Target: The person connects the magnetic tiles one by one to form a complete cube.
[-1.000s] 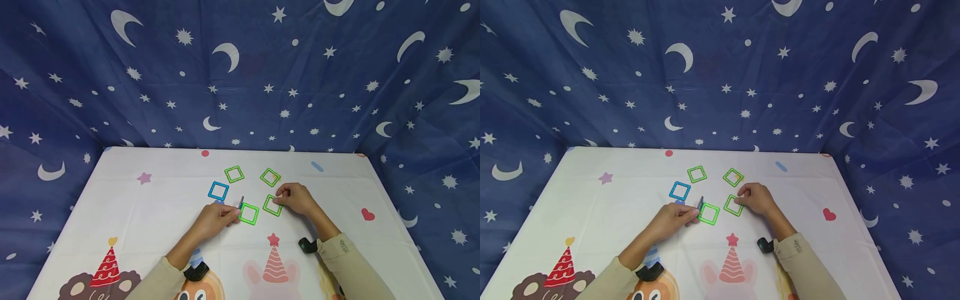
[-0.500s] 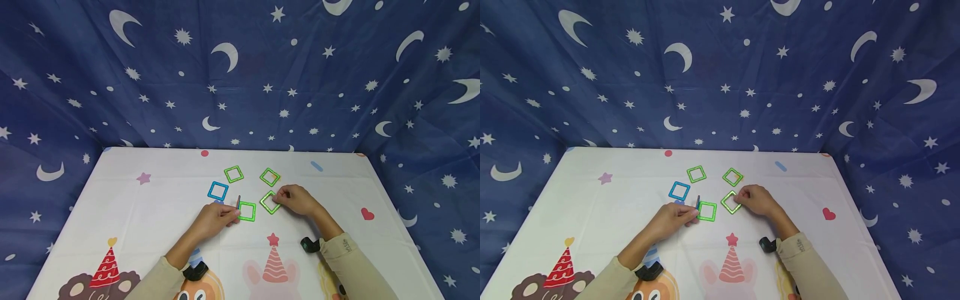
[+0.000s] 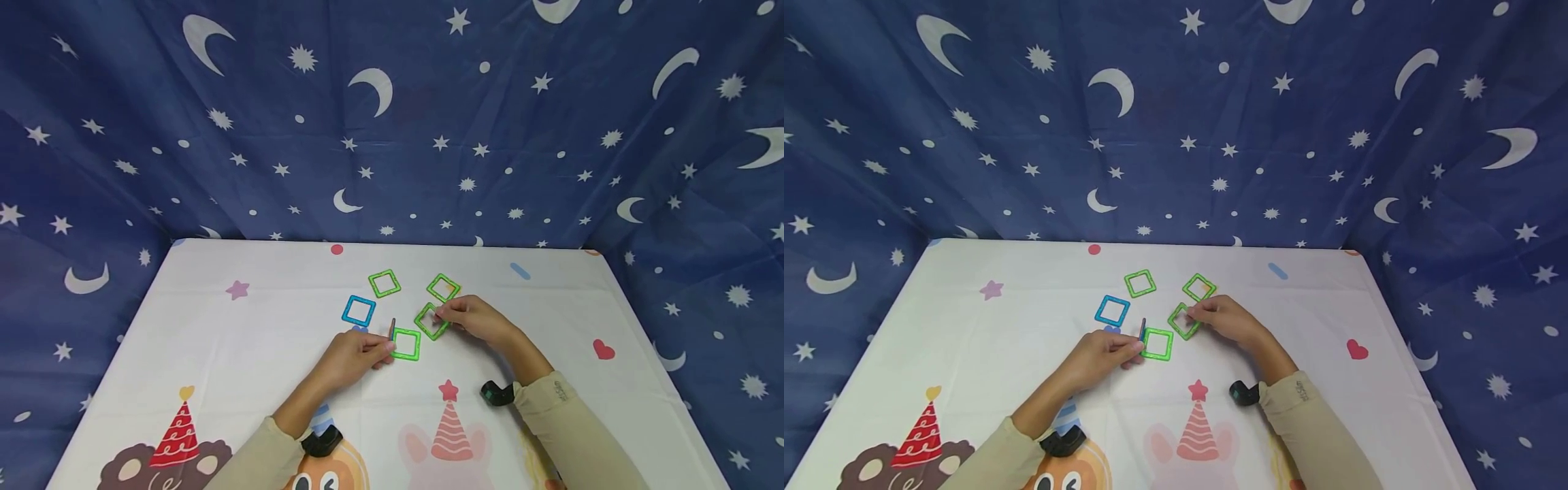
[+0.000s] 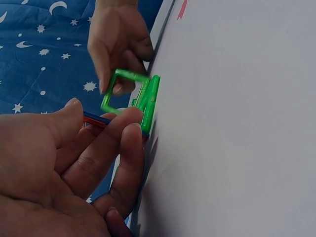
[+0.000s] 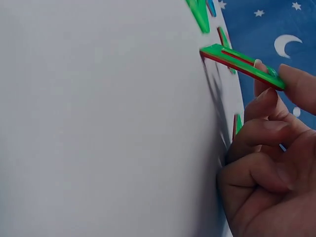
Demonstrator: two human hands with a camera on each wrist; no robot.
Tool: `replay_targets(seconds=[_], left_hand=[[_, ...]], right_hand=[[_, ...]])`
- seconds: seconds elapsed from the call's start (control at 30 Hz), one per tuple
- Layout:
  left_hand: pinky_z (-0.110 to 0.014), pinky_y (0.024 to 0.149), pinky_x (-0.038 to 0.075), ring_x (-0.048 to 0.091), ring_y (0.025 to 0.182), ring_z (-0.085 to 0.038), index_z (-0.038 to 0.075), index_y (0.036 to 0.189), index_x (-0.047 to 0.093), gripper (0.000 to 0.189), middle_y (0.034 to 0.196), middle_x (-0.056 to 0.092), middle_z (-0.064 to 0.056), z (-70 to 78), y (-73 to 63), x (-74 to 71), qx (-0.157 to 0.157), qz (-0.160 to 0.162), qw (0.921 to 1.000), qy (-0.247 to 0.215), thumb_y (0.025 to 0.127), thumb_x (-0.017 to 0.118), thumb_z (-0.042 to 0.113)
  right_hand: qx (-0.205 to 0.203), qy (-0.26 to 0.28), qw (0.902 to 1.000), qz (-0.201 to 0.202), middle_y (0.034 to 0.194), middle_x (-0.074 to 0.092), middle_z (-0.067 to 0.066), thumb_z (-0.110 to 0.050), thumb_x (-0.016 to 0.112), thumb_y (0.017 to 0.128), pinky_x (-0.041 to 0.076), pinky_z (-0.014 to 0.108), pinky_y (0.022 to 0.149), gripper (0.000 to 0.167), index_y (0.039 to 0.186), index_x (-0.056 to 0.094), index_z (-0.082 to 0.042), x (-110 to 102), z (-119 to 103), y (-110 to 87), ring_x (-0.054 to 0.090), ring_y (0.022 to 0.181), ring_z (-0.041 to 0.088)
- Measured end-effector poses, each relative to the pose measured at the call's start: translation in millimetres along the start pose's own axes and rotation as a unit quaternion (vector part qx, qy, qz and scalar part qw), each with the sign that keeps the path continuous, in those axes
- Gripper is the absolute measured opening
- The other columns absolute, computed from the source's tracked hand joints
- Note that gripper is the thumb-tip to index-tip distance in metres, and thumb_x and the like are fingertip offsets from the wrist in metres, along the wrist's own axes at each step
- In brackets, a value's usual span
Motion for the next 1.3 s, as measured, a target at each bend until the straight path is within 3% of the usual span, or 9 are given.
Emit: replay_targets(seconds=[0.27,0.53,0.8,1.3], left_hand=[[-0.024,0.074,0.049,0.071,0.077,-0.01,0.014,0.111,0.08,0.033,0.085,0.079,0.006,1.8,1.5,1.2,0.003,-0.004,1.0,-0.003,0.101,0.063,0.04],[-0.024,0.073,0.048,0.07,0.076,-0.01,0.014,0.109,0.081,0.033,0.083,0.079,0.006,2.0,1.9,1.9,0.002,-0.008,1.0,-0.005,0.101,0.063,0.041],[-0.024,0.071,0.045,0.066,0.073,-0.011,0.017,0.101,0.082,0.033,0.077,0.076,0.005,1.1,1.7,0.3,0.001,-0.003,1.0,0.008,0.102,0.062,0.042],[-0.025,0.071,0.047,0.067,0.073,-0.008,0.016,0.104,0.082,0.034,0.08,0.077,0.007,-1.4,1.8,1.1,-0.002,-0.001,0.9999,0.013,0.102,0.061,0.043]], right_hand=[[-0.017,0.029,0.9994,-0.007,0.092,0.069,-0.001,-0.031,0.071,0.097,0.038,0.029,0.07,0.027,0.103,0.078,-0.005,13.4,-14.0,14.8,0.046,0.08,0.018],[-0.026,0.027,0.9993,-0.007,0.077,0.059,-0.001,-0.036,0.073,0.095,0.035,0.028,0.064,0.032,0.098,0.078,-0.005,19.5,-20.5,23.0,0.041,0.07,0.017],[-0.023,0.011,0.9997,0.007,0.079,0.059,-0.001,-0.043,0.075,0.092,0.034,0.03,0.066,0.034,0.091,0.08,-0.009,26.0,-17.6,26.3,0.041,0.072,0.017],[-0.054,-0.005,0.9982,-0.027,0.084,0.06,0.001,-0.04,0.07,0.097,0.035,0.033,0.074,0.037,0.091,0.076,-0.004,30.9,-18.9,25.1,0.045,0.081,0.019]])
Point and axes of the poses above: each hand's wrist, its own y-axis towards the middle knuckle, its own x-axis out of the palm, z = x × y, the point moved 6 cm from there along y, towards the middle knuckle
